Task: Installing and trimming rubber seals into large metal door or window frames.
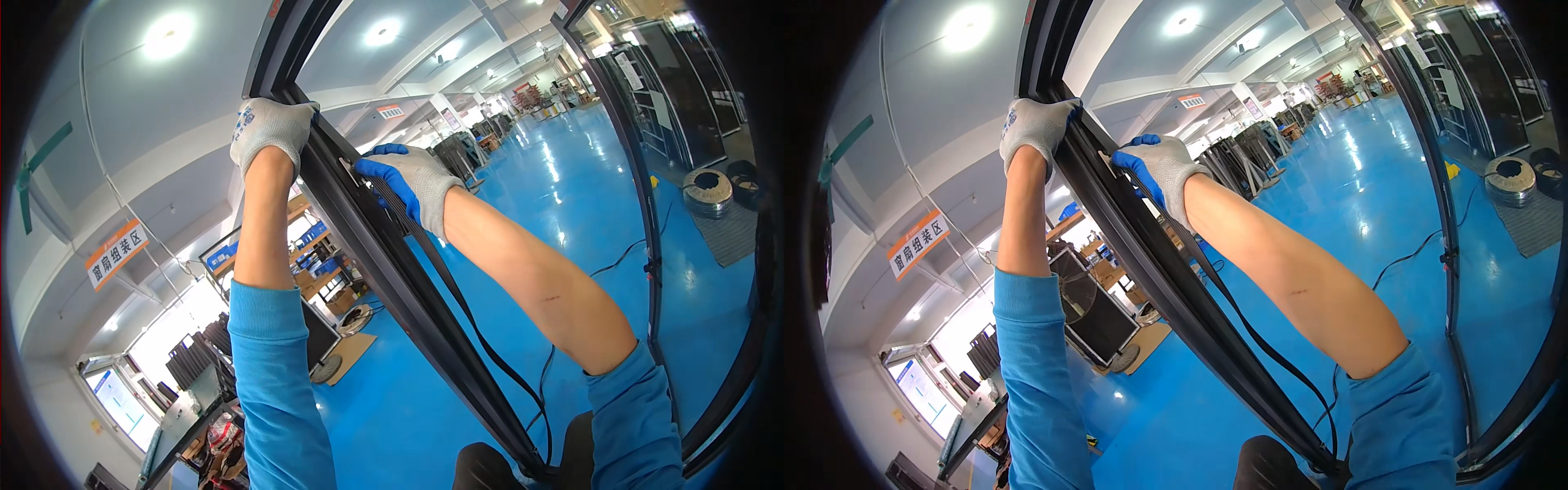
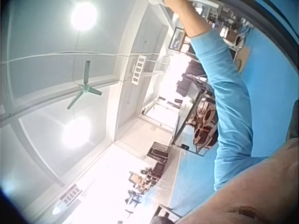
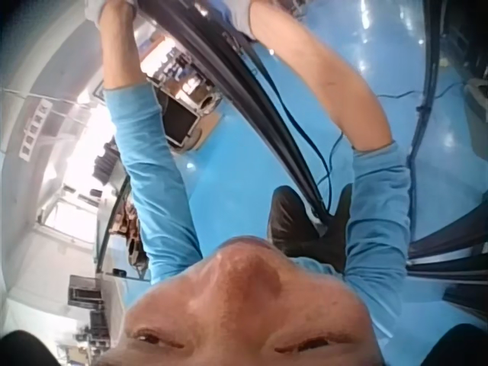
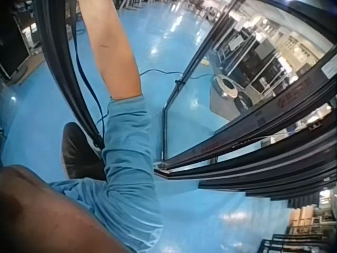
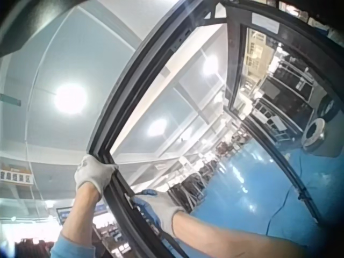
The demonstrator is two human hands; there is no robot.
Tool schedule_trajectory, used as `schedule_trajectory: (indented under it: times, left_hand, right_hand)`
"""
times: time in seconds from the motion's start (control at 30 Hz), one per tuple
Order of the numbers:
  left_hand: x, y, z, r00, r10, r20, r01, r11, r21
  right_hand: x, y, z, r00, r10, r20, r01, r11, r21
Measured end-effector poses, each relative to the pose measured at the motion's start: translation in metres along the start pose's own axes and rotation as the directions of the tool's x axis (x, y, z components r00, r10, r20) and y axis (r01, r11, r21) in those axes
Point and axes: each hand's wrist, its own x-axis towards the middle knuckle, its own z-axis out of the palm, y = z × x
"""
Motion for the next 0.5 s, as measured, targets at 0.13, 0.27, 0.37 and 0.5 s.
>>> schedule_trajectory:
  times: [0.13, 0.27, 0.37, 0.5]
  left_hand:
    - [0.006, -0.007, 0.004, 0.999, -0.033, -0.021, 0.033, 0.999, -0.011]
    - [0.004, -0.004, 0.008, 0.999, -0.004, -0.041, 0.005, 1.0, 0.012]
    - [0.005, -0.005, 0.008, 0.999, 0.004, -0.054, -0.003, 1.0, 0.021]
    - [0.005, -0.004, 0.005, 0.998, 0.011, -0.066, -0.01, 1.0, 0.018]
  right_hand:
    - [-0.01, -0.001, 0.01, 0.999, -0.026, -0.048, 0.026, 1.0, 0.015]
    - [0.003, 0.009, 0.003, 0.999, -0.033, -0.042, 0.036, 0.998, 0.054]
    - [0.005, 0.009, 0.003, 0.999, -0.04, -0.032, 0.042, 0.997, 0.061]
    - [0.004, 0.005, 0.005, 0.998, -0.056, -0.022, 0.057, 0.998, 0.039]
